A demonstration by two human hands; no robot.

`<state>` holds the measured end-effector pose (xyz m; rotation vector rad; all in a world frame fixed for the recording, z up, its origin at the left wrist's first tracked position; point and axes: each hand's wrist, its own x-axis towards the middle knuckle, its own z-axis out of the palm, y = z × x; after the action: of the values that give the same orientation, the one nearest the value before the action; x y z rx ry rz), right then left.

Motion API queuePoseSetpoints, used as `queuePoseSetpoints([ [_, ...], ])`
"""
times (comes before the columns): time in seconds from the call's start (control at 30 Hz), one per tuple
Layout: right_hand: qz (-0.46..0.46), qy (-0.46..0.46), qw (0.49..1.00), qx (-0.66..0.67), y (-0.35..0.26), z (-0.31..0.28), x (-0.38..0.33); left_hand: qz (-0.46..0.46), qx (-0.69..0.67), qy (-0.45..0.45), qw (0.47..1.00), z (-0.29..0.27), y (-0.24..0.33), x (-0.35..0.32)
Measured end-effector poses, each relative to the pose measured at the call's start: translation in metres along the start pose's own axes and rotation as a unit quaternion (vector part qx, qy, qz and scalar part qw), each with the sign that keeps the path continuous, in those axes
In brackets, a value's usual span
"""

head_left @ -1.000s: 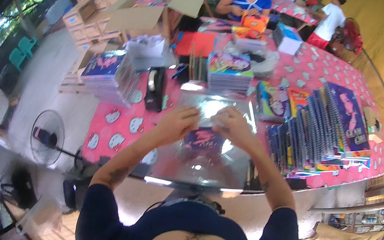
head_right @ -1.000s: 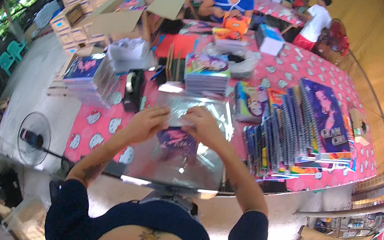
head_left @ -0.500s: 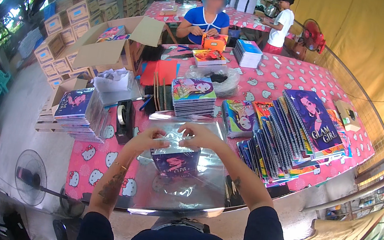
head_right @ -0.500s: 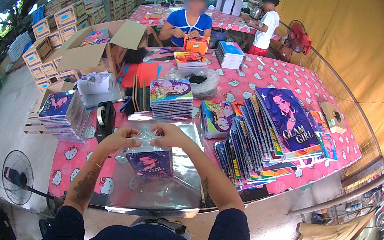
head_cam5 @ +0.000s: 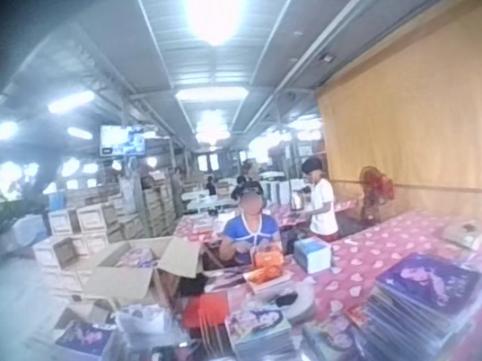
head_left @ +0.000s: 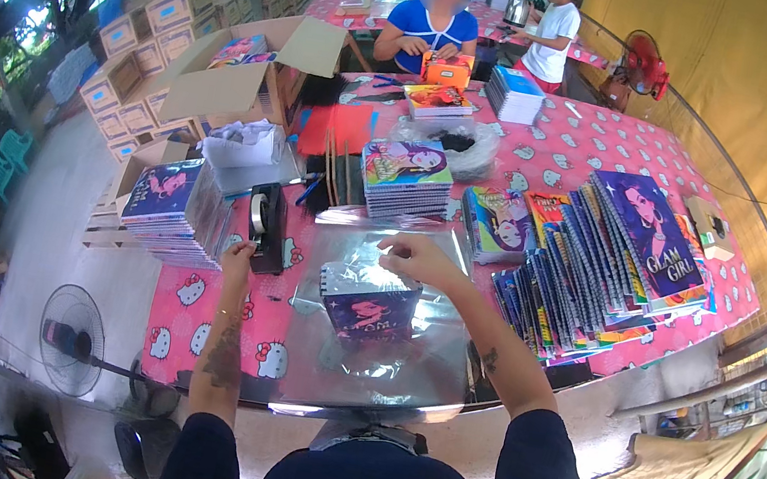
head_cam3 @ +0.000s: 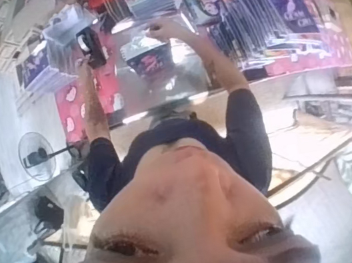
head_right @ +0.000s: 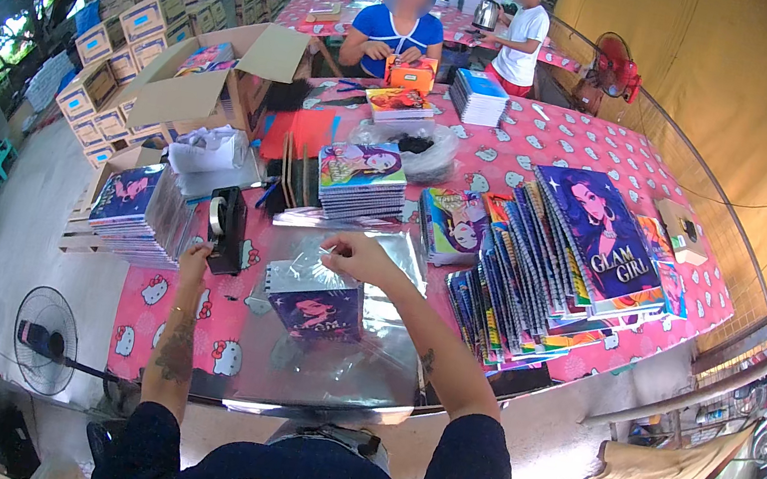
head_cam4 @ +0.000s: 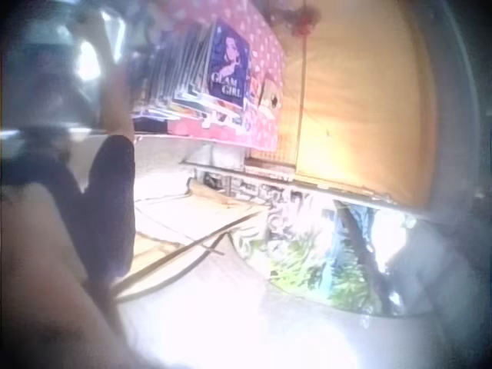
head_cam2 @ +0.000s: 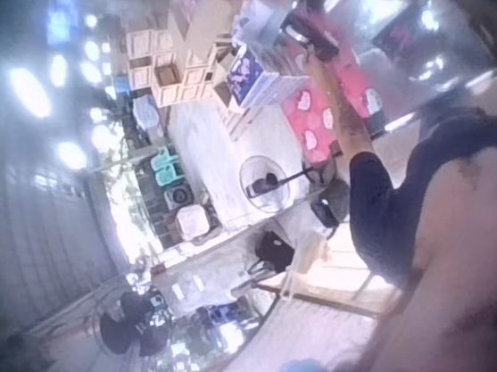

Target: The person wraps stacks of books in plastic sheets, secures the plastic with tape from a dispenser, and places the packaged books aside.

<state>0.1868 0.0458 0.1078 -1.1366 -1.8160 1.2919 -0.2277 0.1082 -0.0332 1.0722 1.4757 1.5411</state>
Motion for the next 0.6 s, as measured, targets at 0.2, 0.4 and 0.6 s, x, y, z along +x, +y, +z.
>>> queuePoseSetpoints([
  [0.2,-0.001,0.028,0.999,-0.024,0.0,-0.003,0.003,-0.13,-0.148,0.058,0.979,0.006,-0.047,-0.043],
  [0.4,0.046,0.06,0.997,0.024,0.003,0.0,-0.007,0.212,0.483,-0.148,0.837,0.032,0.106,-0.046],
  [0.6,0.043,0.065,0.996,0.033,-0.003,0.004,-0.011,0.37,0.366,-0.585,0.622,0.173,0.243,-0.06],
])
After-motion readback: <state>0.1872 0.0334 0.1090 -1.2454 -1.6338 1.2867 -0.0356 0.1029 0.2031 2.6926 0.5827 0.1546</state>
